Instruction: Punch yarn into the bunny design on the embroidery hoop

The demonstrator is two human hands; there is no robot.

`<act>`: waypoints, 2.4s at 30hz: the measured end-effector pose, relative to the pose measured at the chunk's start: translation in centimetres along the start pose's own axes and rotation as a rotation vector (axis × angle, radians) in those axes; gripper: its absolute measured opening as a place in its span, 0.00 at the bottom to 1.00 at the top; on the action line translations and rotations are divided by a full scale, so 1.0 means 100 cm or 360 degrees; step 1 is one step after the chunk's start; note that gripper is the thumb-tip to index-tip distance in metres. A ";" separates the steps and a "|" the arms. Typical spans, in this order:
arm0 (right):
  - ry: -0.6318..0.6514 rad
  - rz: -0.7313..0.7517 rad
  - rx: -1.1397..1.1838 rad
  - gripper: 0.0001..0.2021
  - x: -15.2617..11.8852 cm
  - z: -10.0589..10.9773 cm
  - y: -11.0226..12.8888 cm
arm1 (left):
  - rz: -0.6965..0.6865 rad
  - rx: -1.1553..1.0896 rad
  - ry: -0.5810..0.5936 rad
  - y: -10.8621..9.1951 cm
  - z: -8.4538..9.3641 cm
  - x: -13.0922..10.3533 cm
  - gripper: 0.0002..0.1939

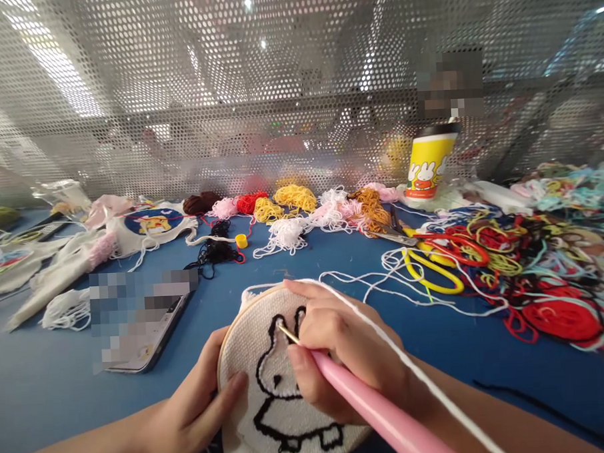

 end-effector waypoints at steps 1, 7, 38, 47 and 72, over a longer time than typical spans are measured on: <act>-0.0016 -0.0017 0.0019 0.11 0.000 0.001 -0.001 | -0.0002 -0.0003 -0.0004 0.000 0.000 0.000 0.19; -0.0109 -0.0071 0.0128 0.10 -0.001 0.005 -0.006 | -0.0028 0.0022 -0.0031 0.000 0.001 -0.002 0.19; -0.0239 0.0021 0.0047 0.08 -0.002 0.005 -0.001 | -0.0011 0.0001 -0.0011 -0.003 -0.001 -0.003 0.20; -0.0041 -0.0031 0.0135 0.06 -0.005 -0.002 -0.012 | 0.0043 -0.0098 -0.0050 0.001 -0.002 -0.004 0.18; 0.0281 -0.0039 -0.0203 0.11 -0.008 -0.015 -0.008 | 0.0022 -0.0129 -0.0036 0.001 -0.002 -0.003 0.18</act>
Point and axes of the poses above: each hand's wrist, its own x-axis towards the middle knuckle, its own z-axis out of the back of the hand, y = z × x, the point moved 10 cm from there along x, towards the middle knuckle, and after that the axes turned 9 degrees about z, right-handed, at the moved point
